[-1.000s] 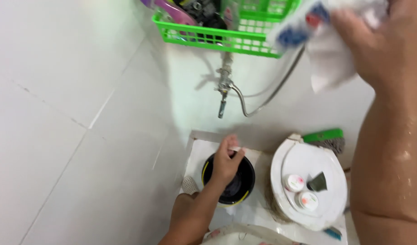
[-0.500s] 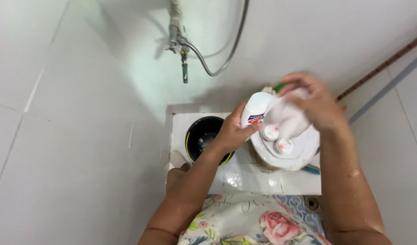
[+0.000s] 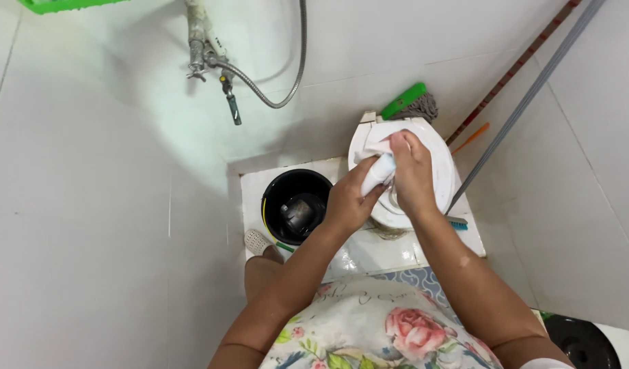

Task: The person wipes down various containers and tubes with a cloth, placing them on a toilet lid, before rinsing the tubes under a faucet and returning the items to a rack.

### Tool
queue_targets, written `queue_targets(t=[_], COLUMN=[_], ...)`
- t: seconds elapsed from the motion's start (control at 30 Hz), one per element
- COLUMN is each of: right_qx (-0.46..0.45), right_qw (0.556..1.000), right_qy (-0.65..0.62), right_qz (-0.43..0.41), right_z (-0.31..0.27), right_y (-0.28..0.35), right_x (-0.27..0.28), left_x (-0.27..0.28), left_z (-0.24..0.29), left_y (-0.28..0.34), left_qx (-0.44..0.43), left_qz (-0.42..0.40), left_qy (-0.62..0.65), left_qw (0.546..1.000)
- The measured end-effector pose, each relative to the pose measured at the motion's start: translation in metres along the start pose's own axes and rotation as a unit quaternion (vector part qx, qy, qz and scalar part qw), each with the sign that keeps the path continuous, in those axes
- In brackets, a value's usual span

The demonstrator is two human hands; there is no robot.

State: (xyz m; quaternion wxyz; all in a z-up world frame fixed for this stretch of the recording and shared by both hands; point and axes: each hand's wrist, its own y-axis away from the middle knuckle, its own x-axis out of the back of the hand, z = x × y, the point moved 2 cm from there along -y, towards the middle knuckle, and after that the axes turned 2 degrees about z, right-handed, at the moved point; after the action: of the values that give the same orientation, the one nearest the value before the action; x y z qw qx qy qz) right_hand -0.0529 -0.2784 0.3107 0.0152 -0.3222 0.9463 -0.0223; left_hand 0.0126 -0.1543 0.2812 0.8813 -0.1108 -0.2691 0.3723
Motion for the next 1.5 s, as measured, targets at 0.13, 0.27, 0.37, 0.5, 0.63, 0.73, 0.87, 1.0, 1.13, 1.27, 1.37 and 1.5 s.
queue_targets(t=[0.13, 0.27, 0.37, 0.5, 0.63, 0.73, 0.87, 1.0, 1.13, 1.27, 1.37, 1.5], right_qx=[0.298, 0.191, -0.072, -0.08, 0.165, 0.229, 0.106, 0.016, 0.237, 0.125, -0.115, -0.146], right_qw=[0.941, 0.981, 0.988, 0.944, 0.985, 0.96, 0.99, 0.998, 0.943, 0.989, 0.964, 0.93], right_qy=[0.155, 0.043, -0.139, -0.32, -0.001, 0.159, 0.091, 0.029, 0.231, 0.07, -0.241, -0.336], right_qz=[-0.037, -0.011, 0.003, 0.02, -0.045, -0.018, 0.018, 0.048, 0.047, 0.037, 0.008, -0.016], right_z=[-0.01, 0.007, 0.033, 0.052, 0.038, 0.025, 0.021, 0.03, 0.033, 0.056, 0.08, 0.084], right_y=[0.029, 0.012, -0.009, -0.006, 0.025, 0.036, 0.028, 0.027, 0.031, 0.013, 0.002, 0.009], right_x=[-0.005, -0.003, 0.004, 0.012, -0.01, -0.029, -0.031, -0.032, -0.033, -0.024, -0.017, -0.017], left_x=[-0.008, -0.014, -0.013, -0.024, -0.031, -0.03, -0.022, -0.018, -0.016, -0.018, -0.02, -0.022], left_z=[-0.01, -0.011, -0.013, -0.042, -0.052, -0.049, -0.039, -0.035, -0.038, -0.044, -0.053, -0.075], left_y=[-0.004, 0.003, 0.006, 0.013, 0.013, 0.014, 0.014, 0.01, 0.01, 0.013, 0.011, 0.003], left_qx=[0.1, 0.219, 0.081, 0.137, 0.027, 0.049, 0.062, 0.108, 0.094, 0.11, 0.102, 0.159], left_qz=[-0.058, -0.119, -0.042, -0.025, 0.039, 0.027, 0.035, 0.006, 0.0, -0.003, 0.011, -0.022], left_qy=[-0.029, 0.003, 0.091, 0.224, 0.114, 0.091, 0.046, 0.067, 0.056, 0.065, 0.147, 0.165], left_qw=[0.993, 0.968, 0.992, 0.964, 0.992, 0.994, 0.996, 0.992, 0.994, 0.992, 0.984, 0.973])
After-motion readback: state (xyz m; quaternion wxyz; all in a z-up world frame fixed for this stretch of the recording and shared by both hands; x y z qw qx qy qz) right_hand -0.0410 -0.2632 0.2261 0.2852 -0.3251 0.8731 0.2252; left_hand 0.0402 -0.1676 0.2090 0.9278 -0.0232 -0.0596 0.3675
